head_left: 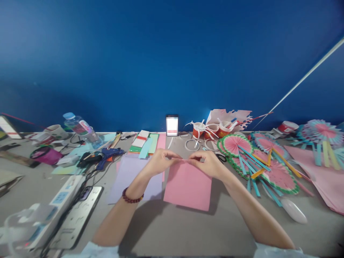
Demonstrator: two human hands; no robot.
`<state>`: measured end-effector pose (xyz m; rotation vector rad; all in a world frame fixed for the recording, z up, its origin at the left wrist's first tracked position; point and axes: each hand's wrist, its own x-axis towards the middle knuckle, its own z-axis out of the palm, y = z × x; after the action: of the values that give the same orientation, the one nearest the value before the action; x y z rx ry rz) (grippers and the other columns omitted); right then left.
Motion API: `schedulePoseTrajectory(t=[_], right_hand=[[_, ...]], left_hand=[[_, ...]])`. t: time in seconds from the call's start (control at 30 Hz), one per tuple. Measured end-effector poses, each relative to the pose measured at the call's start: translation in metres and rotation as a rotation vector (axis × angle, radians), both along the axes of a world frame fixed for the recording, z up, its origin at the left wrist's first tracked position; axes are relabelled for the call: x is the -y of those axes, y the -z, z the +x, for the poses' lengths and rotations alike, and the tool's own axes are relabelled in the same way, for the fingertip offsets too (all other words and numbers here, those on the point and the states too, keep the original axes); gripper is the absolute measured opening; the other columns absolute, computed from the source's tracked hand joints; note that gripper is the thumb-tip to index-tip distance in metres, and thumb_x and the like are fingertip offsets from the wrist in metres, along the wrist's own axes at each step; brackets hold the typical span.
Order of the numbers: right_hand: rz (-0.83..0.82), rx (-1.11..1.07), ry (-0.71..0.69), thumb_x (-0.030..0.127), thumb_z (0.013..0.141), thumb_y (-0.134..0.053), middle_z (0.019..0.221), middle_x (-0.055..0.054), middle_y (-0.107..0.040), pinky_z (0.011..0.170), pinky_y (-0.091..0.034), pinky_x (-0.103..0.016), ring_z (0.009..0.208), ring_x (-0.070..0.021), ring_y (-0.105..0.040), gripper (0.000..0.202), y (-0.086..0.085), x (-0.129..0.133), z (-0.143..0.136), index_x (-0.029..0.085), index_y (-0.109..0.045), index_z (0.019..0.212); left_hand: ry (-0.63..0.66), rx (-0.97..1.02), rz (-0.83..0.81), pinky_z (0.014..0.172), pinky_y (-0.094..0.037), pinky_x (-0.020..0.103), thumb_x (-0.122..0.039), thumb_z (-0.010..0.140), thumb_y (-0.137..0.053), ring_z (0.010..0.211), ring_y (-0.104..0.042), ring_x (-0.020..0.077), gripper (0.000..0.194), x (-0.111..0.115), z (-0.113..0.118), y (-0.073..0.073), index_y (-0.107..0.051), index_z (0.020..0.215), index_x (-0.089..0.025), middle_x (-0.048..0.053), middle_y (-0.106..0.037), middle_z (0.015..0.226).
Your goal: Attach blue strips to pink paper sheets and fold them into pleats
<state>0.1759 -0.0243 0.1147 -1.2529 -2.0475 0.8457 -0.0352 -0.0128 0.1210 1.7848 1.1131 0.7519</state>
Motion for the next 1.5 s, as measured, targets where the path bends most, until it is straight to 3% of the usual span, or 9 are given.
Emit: schedulePoseTrajectory(t=[0.3, 0.53, 0.63, 0.8, 0.9, 1.1, 1.3, 1.5], right_hand=[[0.088, 0.109, -0.048, 0.025, 0.084, -0.053, 0.083, -0.001, -0.072, 0.069, -0.043, -0.026, 0.078, -0.0168, -0.062, 0.018, 0.003, -0.003, 0.002, 0.023, -0.071, 0.083], [0.063, 0.068, -0.022, 0.028, 0.082, -0.058, 0.078, 0.000, -0.070, 0.064, -0.040, -0.024, 0.072, -0.0149, -0.061, 0.013, 0.010, -0.002, -0.006, 0.022, -0.069, 0.080], [0.042, 0.041, -0.027, 0.027, 0.083, -0.056, 0.074, 0.000, -0.069, 0.061, -0.039, -0.023, 0.067, -0.0137, -0.058, 0.015, 0.014, -0.005, -0.005, 0.020, -0.068, 0.078], [0.048, 0.038, 0.012, 0.025, 0.083, -0.054, 0.070, 0.001, -0.066, 0.058, -0.037, -0.023, 0.063, -0.0128, -0.055, 0.015, 0.014, -0.006, -0.004, 0.019, -0.065, 0.075], [0.040, 0.041, 0.010, 0.024, 0.082, -0.055, 0.069, 0.001, -0.066, 0.058, -0.036, -0.022, 0.062, -0.0126, -0.055, 0.014, 0.014, -0.005, -0.005, 0.019, -0.065, 0.073], [0.037, 0.024, 0.006, 0.023, 0.081, -0.054, 0.069, 0.000, -0.065, 0.058, -0.037, -0.023, 0.065, -0.0137, -0.055, 0.014, 0.014, -0.004, -0.006, 0.019, -0.064, 0.072], [0.001, 0.016, 0.001, 0.026, 0.081, -0.055, 0.068, 0.000, -0.066, 0.057, -0.038, -0.023, 0.061, -0.0129, -0.054, 0.016, 0.017, -0.008, -0.007, 0.018, -0.066, 0.073], [-0.039, -0.027, 0.010, 0.031, 0.082, -0.055, 0.071, 0.000, -0.067, 0.060, -0.041, -0.024, 0.064, -0.0135, -0.057, 0.018, 0.017, -0.009, -0.007, 0.018, -0.066, 0.076]], left_hand=[[-0.048, -0.001, 0.093, 0.071, -0.049, 0.024, -0.025, 0.077, -0.062, 0.083, -0.068, 0.0194, 0.014, -0.002, 0.004, 0.015, -0.076, 0.080, -0.024, 0.000, -0.074, 0.083], [0.013, -0.015, 0.113, 0.070, -0.048, 0.022, -0.024, 0.079, -0.059, 0.081, -0.068, 0.0176, 0.017, 0.003, 0.009, 0.012, -0.075, 0.083, -0.025, -0.001, -0.074, 0.082], [0.004, 0.009, 0.100, 0.072, -0.049, 0.023, -0.025, 0.078, -0.061, 0.083, -0.067, 0.0184, 0.015, 0.002, 0.009, 0.011, -0.075, 0.082, -0.023, 0.001, -0.074, 0.084], [-0.008, 0.068, 0.040, 0.077, -0.051, 0.026, -0.025, 0.079, -0.058, 0.086, -0.067, 0.0182, 0.027, -0.001, 0.007, 0.012, -0.070, 0.103, -0.020, 0.004, -0.072, 0.098], [0.002, 0.094, 0.025, 0.078, -0.051, 0.027, -0.026, 0.079, -0.058, 0.087, -0.067, 0.0190, 0.028, -0.002, 0.007, 0.013, -0.069, 0.104, -0.019, 0.006, -0.071, 0.102], [-0.009, 0.108, 0.013, 0.081, -0.049, 0.029, -0.027, 0.080, -0.057, 0.094, -0.065, 0.0215, 0.025, -0.002, 0.008, 0.015, -0.071, 0.099, -0.019, 0.006, -0.071, 0.101], [0.012, 0.071, -0.035, 0.063, -0.046, 0.024, -0.037, 0.086, -0.049, 0.072, -0.062, 0.0162, 0.040, -0.005, 0.001, 0.014, -0.061, 0.119, -0.018, 0.004, -0.072, 0.083], [0.001, 0.127, -0.011, 0.072, -0.045, 0.025, -0.044, 0.087, -0.048, 0.079, -0.060, 0.0146, 0.045, -0.007, -0.001, 0.012, -0.056, 0.124, -0.019, 0.005, -0.070, 0.089]])
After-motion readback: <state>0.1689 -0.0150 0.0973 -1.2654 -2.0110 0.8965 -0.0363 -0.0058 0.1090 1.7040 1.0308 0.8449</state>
